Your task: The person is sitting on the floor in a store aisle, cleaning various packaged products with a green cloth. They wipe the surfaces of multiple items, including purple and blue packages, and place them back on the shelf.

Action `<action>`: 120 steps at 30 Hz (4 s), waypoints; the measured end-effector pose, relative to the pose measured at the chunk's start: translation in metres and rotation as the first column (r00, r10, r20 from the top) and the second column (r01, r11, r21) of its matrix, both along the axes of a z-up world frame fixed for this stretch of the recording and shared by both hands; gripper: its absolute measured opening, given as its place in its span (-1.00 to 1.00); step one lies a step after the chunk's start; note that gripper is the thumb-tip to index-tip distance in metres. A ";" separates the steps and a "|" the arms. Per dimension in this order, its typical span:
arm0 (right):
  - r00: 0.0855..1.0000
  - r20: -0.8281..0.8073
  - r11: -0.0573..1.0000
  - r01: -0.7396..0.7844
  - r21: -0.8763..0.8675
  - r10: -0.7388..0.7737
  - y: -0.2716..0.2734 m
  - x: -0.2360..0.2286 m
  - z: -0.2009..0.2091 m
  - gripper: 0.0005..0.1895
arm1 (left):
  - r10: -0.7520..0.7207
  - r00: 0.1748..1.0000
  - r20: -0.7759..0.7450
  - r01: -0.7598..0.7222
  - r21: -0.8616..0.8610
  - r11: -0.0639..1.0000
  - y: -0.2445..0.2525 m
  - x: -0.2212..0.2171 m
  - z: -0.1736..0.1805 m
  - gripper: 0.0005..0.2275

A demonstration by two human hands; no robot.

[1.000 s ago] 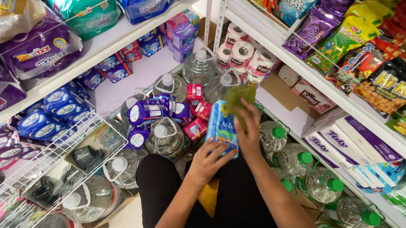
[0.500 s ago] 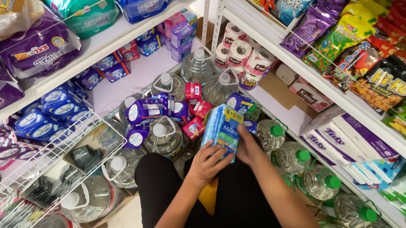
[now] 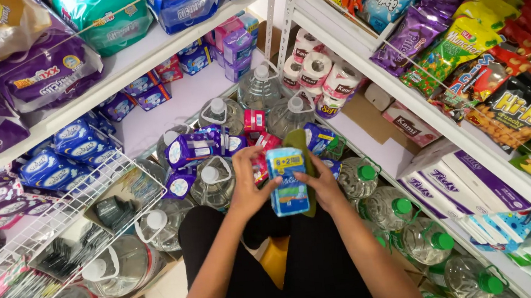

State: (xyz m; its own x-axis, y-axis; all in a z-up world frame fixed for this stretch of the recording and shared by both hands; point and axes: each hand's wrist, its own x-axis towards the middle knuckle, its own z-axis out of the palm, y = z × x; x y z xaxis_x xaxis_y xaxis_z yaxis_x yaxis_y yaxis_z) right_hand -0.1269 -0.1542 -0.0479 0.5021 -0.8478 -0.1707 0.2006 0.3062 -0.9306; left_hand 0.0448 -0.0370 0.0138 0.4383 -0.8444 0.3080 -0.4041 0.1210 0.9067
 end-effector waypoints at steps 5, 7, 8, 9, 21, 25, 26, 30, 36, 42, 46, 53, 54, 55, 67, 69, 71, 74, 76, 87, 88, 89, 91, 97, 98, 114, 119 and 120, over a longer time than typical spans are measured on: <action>0.995 -0.037 0.995 -0.096 0.000 0.096 -0.012 -0.002 -0.020 -0.02 | -0.131 0.960 -0.247 0.231 0.435 0.871 -0.024 0.023 0.014 -0.30; 0.986 -0.111 0.990 -0.130 -0.052 0.124 -0.029 0.003 -0.036 -0.01 | -0.150 0.971 -0.184 0.230 0.569 0.789 -0.038 0.037 -0.001 -0.32; 0.974 -0.202 0.989 -0.123 -0.085 0.104 -0.042 0.007 -0.049 -0.12 | -0.114 0.984 -0.136 0.175 0.617 0.767 -0.047 0.046 -0.010 -0.31; 0.954 -0.289 0.986 -0.118 -0.119 0.080 -0.055 0.013 -0.061 -0.23 | -0.078 0.993 -0.086 0.116 0.660 0.742 -0.056 0.056 -0.019 -0.31; 0.498 -0.835 0.763 -0.438 -0.476 -0.235 -0.272 0.135 -0.124 -0.43 | 0.231 0.871 0.434 -0.308 0.117 0.944 -0.236 0.153 0.012 -0.38; 0.316 -0.901 0.734 -0.527 -0.427 -0.297 -0.304 0.165 -0.155 -0.18 | 0.288 0.894 0.342 -0.335 0.086 0.938 -0.295 0.185 -0.038 -0.42; 0.253 -0.941 0.778 -0.536 -0.328 -0.223 -0.308 0.171 -0.162 -0.18 | 0.315 0.879 0.358 -0.320 -0.048 0.946 -0.303 0.189 -0.047 -0.45; 0.222 -0.964 0.844 -0.481 -0.238 -0.145 -0.310 0.187 -0.172 -0.21 | 0.373 0.870 0.322 -0.297 -0.263 0.918 -0.322 0.200 -0.072 -0.49; 0.027 -0.972 0.826 -0.521 -0.214 -0.235 -0.311 0.191 -0.169 -0.43 | 0.579 0.808 0.105 -0.507 -0.375 0.776 -0.382 0.239 -0.147 -0.44; -0.063 -0.944 0.810 -0.535 -0.242 -0.323 -0.293 0.201 -0.134 -0.42 | 0.618 0.738 0.271 -0.486 -0.422 0.765 -0.423 0.252 -0.148 -0.45; -0.094 -0.930 0.764 -0.603 -0.231 -0.355 -0.288 0.204 -0.120 -0.50 | 0.687 0.661 0.301 -0.541 -0.444 0.714 -0.436 0.255 -0.145 -0.53; -0.076 -0.900 0.601 -0.768 -0.222 -0.430 -0.299 0.207 -0.128 -0.55 | 0.650 0.690 0.318 -0.529 -0.392 0.753 -0.417 0.260 -0.128 -0.45; -0.097 -0.912 0.589 -0.790 -0.173 -0.398 -0.304 0.209 -0.128 -0.48 | 0.631 0.683 0.367 -0.517 -0.367 0.773 -0.417 0.262 -0.126 -0.41; -0.099 -0.912 0.585 -0.793 -0.169 -0.398 -0.303 0.214 -0.113 -0.48 | 0.635 0.682 0.364 -0.523 -0.364 0.771 -0.416 0.266 -0.121 -0.41; 0.615 -0.140 -0.318 -0.573 -0.755 -0.776 -0.381 0.362 0.000 -0.15 | 0.434 0.552 0.712 -0.435 -0.199 0.878 -0.427 0.308 -0.109 -0.53; 0.623 0.031 -0.472 -0.558 -0.682 -0.782 -0.390 0.365 -0.008 -0.49 | 0.424 0.626 0.654 -0.419 -0.176 0.891 -0.429 0.312 -0.114 -0.59; 0.590 -0.044 -0.396 -0.594 -0.701 -0.806 -0.370 0.353 -0.010 -0.43 | 0.468 0.516 0.717 -0.461 -0.229 0.858 -0.436 0.313 -0.135 -0.56; 0.501 -0.398 -0.070 -0.684 -0.726 -0.769 -0.357 0.352 -0.014 -0.26 | 0.479 0.499 0.722 -0.447 -0.260 0.856 -0.438 0.310 -0.145 -0.50; 0.424 -0.648 0.177 -0.736 -0.654 -0.633 -0.360 0.351 -0.022 -0.14 | 0.440 0.605 0.664 -0.392 -0.232 0.890 -0.435 0.309 -0.151 -0.47; 0.532 -0.576 0.232 -0.576 -0.783 -0.621 -0.387 0.363 -0.047 -0.26 | -0.007 0.678 0.735 -0.325 0.308 0.894 -0.382 0.343 -0.171 -0.25; 0.532 -0.572 0.231 -0.574 -0.786 -0.624 -0.394 0.361 -0.053 -0.26 | -0.006 0.676 0.737 -0.323 0.304 0.896 -0.379 0.340 -0.170 -0.25; 0.536 -0.613 0.309 -0.551 -0.775 -0.581 -0.398 0.363 -0.059 -0.24 | -0.039 0.668 0.743 -0.330 0.343 0.879 -0.372 0.340 -0.169 -0.28; 0.553 -0.641 0.381 -0.520 -0.765 -0.533 -0.402 0.369 -0.068 -0.22 | -0.067 0.650 0.757 -0.348 0.375 0.859 -0.361 0.339 -0.165 -0.30; 0.494 -0.691 0.415 -0.560 -0.717 -0.528 -0.429 0.389 -0.117 -0.35 | -0.078 0.736 0.672 -0.317 0.444 0.838 -0.363 0.328 -0.172 -0.37; 0.481 -0.706 0.415 -0.580 -0.701 -0.519 -0.443 0.394 -0.136 -0.35 | -0.087 0.734 0.673 -0.317 0.454 0.833 -0.366 0.325 -0.176 -0.36; 0.365 -0.763 0.338 -0.734 -0.588 -0.534 -0.416 0.376 -0.141 -0.20 | -0.174 0.605 0.777 -0.408 0.489 0.771 -0.388 0.321 -0.183 -0.30; 0.416 -0.826 0.347 -0.764 -0.544 -0.380 -0.397 0.349 -0.092 -0.13 | -0.193 0.650 0.735 -0.382 0.537 0.752 -0.389 0.311 -0.169 -0.27; 0.429 -0.834 0.366 -0.757 -0.541 -0.346 -0.393 0.346 -0.083 -0.15 | -0.214 0.671 0.710 -0.344 0.554 0.758 -0.389 0.309 -0.164 -0.24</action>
State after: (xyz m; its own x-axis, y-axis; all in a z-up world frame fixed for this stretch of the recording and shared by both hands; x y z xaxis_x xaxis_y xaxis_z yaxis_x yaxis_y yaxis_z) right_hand 0.2195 -0.5472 -0.1307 0.7731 -0.6316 0.0575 -0.6044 -0.7612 -0.2350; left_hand 0.3541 -0.4257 -0.1505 0.3828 -0.9236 -0.0224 -0.9081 -0.3806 0.1747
